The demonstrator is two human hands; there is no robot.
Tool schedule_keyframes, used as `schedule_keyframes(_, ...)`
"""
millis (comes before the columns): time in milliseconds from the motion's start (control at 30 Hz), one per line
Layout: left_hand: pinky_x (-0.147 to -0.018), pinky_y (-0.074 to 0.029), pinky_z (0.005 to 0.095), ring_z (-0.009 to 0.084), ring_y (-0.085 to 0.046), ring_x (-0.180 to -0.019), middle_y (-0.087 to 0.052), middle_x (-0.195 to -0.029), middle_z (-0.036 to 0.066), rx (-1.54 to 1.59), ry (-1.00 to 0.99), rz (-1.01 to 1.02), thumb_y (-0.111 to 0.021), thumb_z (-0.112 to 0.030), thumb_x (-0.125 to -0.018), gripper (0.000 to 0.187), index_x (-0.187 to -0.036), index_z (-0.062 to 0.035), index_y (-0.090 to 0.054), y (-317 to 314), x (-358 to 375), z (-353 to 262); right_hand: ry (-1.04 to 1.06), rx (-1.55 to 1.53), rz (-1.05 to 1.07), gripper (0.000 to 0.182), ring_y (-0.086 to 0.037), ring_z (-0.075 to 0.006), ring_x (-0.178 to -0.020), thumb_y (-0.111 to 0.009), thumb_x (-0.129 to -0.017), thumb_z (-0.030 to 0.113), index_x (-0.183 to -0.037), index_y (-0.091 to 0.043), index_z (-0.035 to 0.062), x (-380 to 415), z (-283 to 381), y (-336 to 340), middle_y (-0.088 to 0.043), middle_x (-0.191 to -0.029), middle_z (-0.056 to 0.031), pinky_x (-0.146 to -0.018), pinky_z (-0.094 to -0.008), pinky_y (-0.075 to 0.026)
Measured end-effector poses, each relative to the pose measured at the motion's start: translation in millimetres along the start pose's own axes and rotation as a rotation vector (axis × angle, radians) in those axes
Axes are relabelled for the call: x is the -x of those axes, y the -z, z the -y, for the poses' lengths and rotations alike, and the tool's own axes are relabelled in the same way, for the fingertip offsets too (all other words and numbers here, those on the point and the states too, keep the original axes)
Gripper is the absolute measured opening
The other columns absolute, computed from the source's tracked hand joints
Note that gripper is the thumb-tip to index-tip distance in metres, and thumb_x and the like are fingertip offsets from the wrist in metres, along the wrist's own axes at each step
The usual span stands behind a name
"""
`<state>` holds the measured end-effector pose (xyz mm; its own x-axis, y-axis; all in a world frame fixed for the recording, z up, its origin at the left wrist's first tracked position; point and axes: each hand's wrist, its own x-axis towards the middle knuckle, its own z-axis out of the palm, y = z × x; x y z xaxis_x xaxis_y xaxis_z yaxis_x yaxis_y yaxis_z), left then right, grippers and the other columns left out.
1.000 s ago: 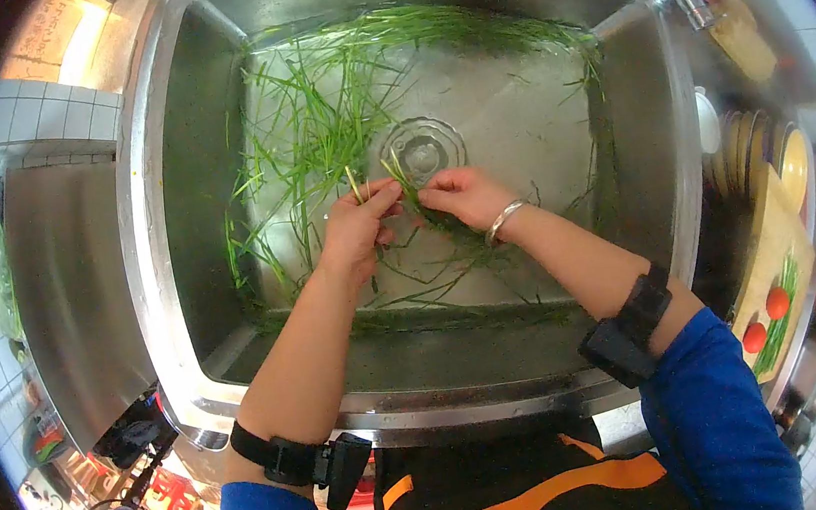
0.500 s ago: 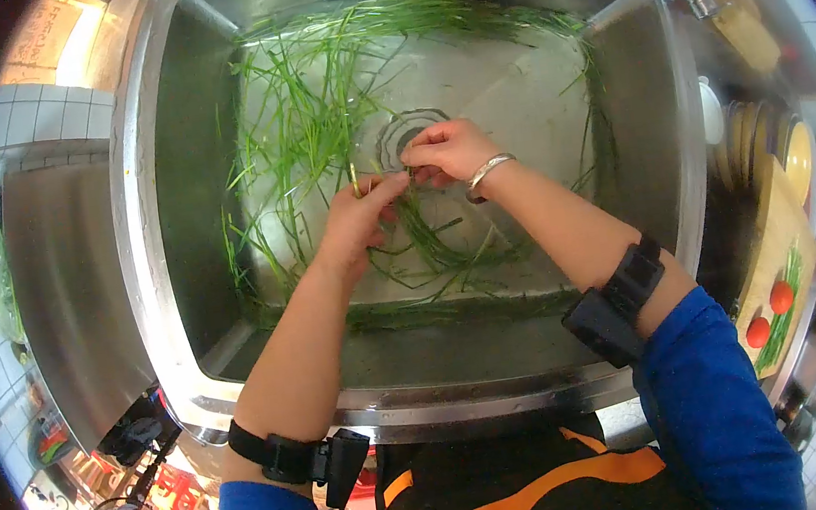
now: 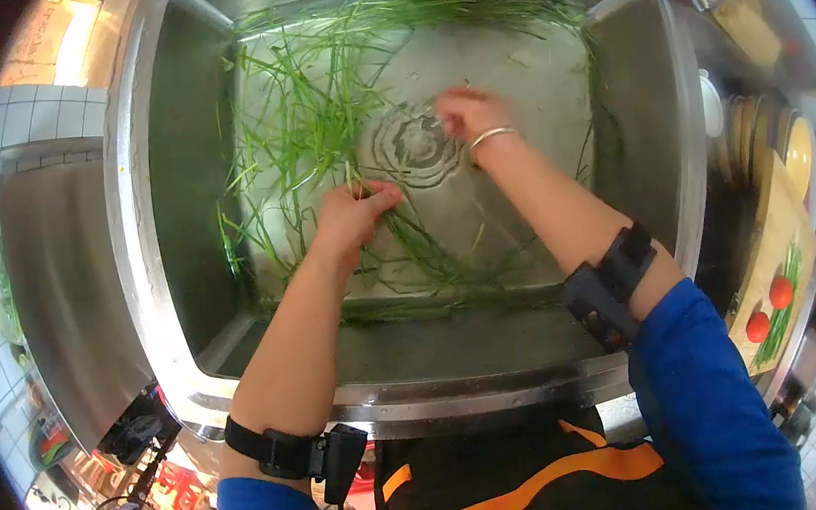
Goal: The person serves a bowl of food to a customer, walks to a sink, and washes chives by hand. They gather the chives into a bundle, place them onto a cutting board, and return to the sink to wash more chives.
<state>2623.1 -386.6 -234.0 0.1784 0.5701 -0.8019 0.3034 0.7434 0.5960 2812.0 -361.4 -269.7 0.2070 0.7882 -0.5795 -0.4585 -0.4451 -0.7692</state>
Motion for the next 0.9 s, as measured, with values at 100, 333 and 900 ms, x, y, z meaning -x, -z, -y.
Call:
schedule_keyframes(100, -0.039, -0.024, 0.0183, 0.0045, -0.040, -0.053, -0.053, -0.070, -0.003, 0.073, 0.005, 0.020, -0.064, -0.016, -0.068, 0.019, -0.084, -0.0087, -0.055, 3.5, 0.9, -1.6, 0.273, -0.097, -0.583, 0.011, -0.045, -0.0103, -0.050, -0.060, -0.065, 0.006, -0.074, -0.055, 0.0038, 1.4, 12.9, 2.0, -0.051, -0.060, -0.0019, -0.047, -0.0235, -0.039)
schedule_keyframes(333, -0.043, -0.027, 0.0172, 0.0046, -0.043, -0.061, -0.053, -0.075, -0.003, 0.197, -0.012, 0.180, -0.059, -0.013, -0.071, 0.022, -0.092, -0.0083, -0.054, 2.4, 0.6, -0.9, 0.111, 0.839, 0.065, 0.022, -0.054, -0.0137, -0.058, -0.061, -0.068, 0.024, -0.075, -0.060, 0.0029, 36.1, -28.8, -11.8, -0.059, -0.066, -0.0055, -0.055, -0.0252, -0.042)
schedule_keyframes(900, -0.040, -0.026, 0.0174, 0.0040, -0.044, -0.057, -0.052, -0.068, -0.004, -0.047, -0.080, 0.016, -0.062, -0.019, -0.070, 0.020, -0.085, -0.0078, -0.056, 1.9, -4.8, 3.7, 0.013, 0.584, 0.298, 0.027, -0.054, -0.0113, -0.065, -0.064, -0.066, 0.025, -0.081, -0.062, 0.0028, 38.1, -35.2, -13.8, -0.061, -0.074, -0.0060, -0.061, -0.0243, -0.042)
